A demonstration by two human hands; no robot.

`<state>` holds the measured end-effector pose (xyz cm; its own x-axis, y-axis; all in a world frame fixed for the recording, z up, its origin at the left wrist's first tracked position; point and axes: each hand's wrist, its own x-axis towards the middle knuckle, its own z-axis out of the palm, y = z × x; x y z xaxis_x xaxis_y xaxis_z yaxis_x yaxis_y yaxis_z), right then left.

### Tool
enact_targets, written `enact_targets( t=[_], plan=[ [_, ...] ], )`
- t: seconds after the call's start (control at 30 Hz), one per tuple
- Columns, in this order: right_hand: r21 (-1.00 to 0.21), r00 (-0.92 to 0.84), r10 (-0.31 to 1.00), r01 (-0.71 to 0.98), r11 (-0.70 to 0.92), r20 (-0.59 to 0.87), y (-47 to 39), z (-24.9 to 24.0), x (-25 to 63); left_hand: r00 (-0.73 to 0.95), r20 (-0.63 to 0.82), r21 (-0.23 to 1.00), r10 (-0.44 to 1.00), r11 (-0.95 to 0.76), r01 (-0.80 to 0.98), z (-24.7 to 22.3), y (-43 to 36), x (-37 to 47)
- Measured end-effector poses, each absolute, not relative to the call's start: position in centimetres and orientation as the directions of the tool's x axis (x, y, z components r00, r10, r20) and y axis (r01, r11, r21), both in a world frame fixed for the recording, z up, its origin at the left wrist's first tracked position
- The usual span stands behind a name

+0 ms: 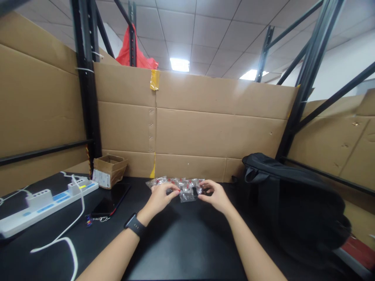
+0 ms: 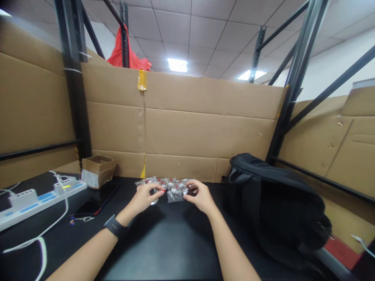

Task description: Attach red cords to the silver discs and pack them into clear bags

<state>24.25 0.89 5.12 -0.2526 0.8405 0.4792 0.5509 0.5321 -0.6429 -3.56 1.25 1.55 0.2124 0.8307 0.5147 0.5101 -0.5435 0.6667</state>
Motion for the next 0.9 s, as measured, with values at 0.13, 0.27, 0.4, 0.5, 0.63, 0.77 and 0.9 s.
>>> enact_targets(
  t=[0.13,0.27,0.4,0.5,0.63,0.77,0.9],
  plan=[
    [-0.732,-0.312,0.799,0.326,0.598,0.513,-0.5,4.6,20.1,0.253,0.513,0.71,0.82,-0.571,0.412,1.4,0.7,-2.0],
    [-0.792,-0.328,0.806,0.212,0.572,0.494,-1.2,3.7,18.1,0.296,0.5,0.75,0.813,-0.578,0.321,1.1,0.5,-1.3],
    [-0.813,-0.298,0.819,0.18,0.554,0.491,-1.0,3.3,18.0,0.301,0.496,0.773,0.814,-0.572,0.273,0.8,0.7,-1.2],
    [-0.82,-0.298,0.824,0.176,0.544,0.482,-0.9,3.3,18.1,0.291,0.499,0.785,0.816,-0.568,0.248,0.5,0.9,-1.2],
    [-0.828,-0.306,0.828,0.172,0.534,0.47,-1.0,3.1,17.9,0.259,0.503,0.79,0.824,-0.56,0.249,0.2,1.2,-1.2],
    [-0.84,-0.294,0.835,0.152,0.521,0.465,-1.0,2.8,17.6,0.268,0.51,0.769,0.817,-0.573,0.284,0.0,1.4,-1.3],
    [-0.836,-0.283,0.84,0.175,0.52,0.463,-1.1,2.7,17.6,0.266,0.537,0.707,0.801,-0.599,0.376,0.4,0.8,-1.2]
  ],
)
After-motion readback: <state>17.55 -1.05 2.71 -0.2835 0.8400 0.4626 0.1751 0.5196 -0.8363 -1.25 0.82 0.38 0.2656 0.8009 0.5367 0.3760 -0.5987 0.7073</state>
